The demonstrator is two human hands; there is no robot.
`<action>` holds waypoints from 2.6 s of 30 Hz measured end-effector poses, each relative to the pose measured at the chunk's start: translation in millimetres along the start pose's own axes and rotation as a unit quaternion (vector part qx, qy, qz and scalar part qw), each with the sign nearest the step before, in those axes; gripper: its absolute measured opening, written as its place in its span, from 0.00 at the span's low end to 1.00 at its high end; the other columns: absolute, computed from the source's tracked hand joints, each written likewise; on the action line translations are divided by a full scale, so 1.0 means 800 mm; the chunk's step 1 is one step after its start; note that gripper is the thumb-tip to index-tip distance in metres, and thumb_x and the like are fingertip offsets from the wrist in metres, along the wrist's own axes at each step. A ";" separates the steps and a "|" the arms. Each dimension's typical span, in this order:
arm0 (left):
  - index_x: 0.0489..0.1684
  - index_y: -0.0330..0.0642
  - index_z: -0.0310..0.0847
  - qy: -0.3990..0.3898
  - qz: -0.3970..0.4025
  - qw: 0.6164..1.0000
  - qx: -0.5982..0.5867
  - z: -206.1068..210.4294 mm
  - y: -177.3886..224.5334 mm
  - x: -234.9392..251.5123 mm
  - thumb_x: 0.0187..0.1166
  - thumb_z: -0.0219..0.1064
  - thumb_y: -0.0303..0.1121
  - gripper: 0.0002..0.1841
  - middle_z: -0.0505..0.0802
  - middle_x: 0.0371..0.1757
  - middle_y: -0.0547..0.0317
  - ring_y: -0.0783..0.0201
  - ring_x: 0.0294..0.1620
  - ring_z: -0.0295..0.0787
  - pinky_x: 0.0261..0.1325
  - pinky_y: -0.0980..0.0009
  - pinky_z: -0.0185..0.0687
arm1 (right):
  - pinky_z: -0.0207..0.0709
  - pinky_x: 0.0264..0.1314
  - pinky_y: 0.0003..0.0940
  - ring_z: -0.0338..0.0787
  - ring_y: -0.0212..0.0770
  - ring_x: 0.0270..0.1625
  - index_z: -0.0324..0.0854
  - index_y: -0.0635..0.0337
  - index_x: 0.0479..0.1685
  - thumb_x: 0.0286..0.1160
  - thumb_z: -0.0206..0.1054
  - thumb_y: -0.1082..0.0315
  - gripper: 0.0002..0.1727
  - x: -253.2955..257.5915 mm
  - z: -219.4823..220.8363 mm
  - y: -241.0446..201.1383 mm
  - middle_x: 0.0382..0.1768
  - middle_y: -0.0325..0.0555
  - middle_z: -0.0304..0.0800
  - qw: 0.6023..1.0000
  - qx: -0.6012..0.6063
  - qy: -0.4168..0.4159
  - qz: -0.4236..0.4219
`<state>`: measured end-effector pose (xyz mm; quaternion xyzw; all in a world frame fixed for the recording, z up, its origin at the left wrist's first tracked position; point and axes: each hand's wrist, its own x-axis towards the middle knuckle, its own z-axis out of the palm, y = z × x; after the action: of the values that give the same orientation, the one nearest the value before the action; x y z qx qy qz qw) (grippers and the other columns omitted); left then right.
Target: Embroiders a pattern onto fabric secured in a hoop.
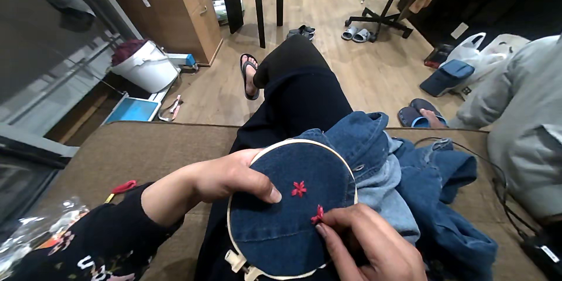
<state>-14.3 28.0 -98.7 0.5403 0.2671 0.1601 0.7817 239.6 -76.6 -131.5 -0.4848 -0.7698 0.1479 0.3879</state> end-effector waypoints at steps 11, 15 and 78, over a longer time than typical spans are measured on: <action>0.47 0.55 0.90 -0.004 -0.016 1.000 -0.007 -0.002 -0.005 -0.002 0.69 0.68 0.28 0.13 0.98 0.41 0.67 0.77 0.41 0.95 0.46 0.76 0.92 | 0.75 0.35 0.20 0.81 0.33 0.32 0.87 0.62 0.39 0.78 0.70 0.66 0.07 -0.001 0.001 0.000 0.29 0.44 0.84 1.000 0.015 -0.016 0.010; 0.44 0.56 0.90 0.006 0.000 1.000 0.001 0.001 -0.008 -0.003 0.68 0.69 0.29 0.11 0.98 0.39 0.70 0.79 0.40 0.94 0.45 0.78 0.92 | 0.76 0.37 0.21 0.82 0.34 0.34 0.86 0.61 0.38 0.80 0.69 0.65 0.08 -0.002 0.002 -0.001 0.30 0.45 0.84 1.000 0.021 -0.011 0.009; 0.48 0.59 0.89 -0.021 0.022 0.999 0.031 0.005 -0.004 -0.007 0.71 0.67 0.27 0.14 0.97 0.41 0.73 0.80 0.41 0.94 0.46 0.79 0.92 | 0.76 0.40 0.23 0.82 0.33 0.33 0.87 0.61 0.40 0.79 0.68 0.66 0.07 -0.006 0.002 0.002 0.29 0.43 0.84 0.999 0.048 -0.014 0.008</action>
<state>-16.7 21.0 -99.0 0.5730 0.2433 0.1573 0.7667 240.9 -79.8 -135.6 -0.4694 -0.7635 0.1945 0.3986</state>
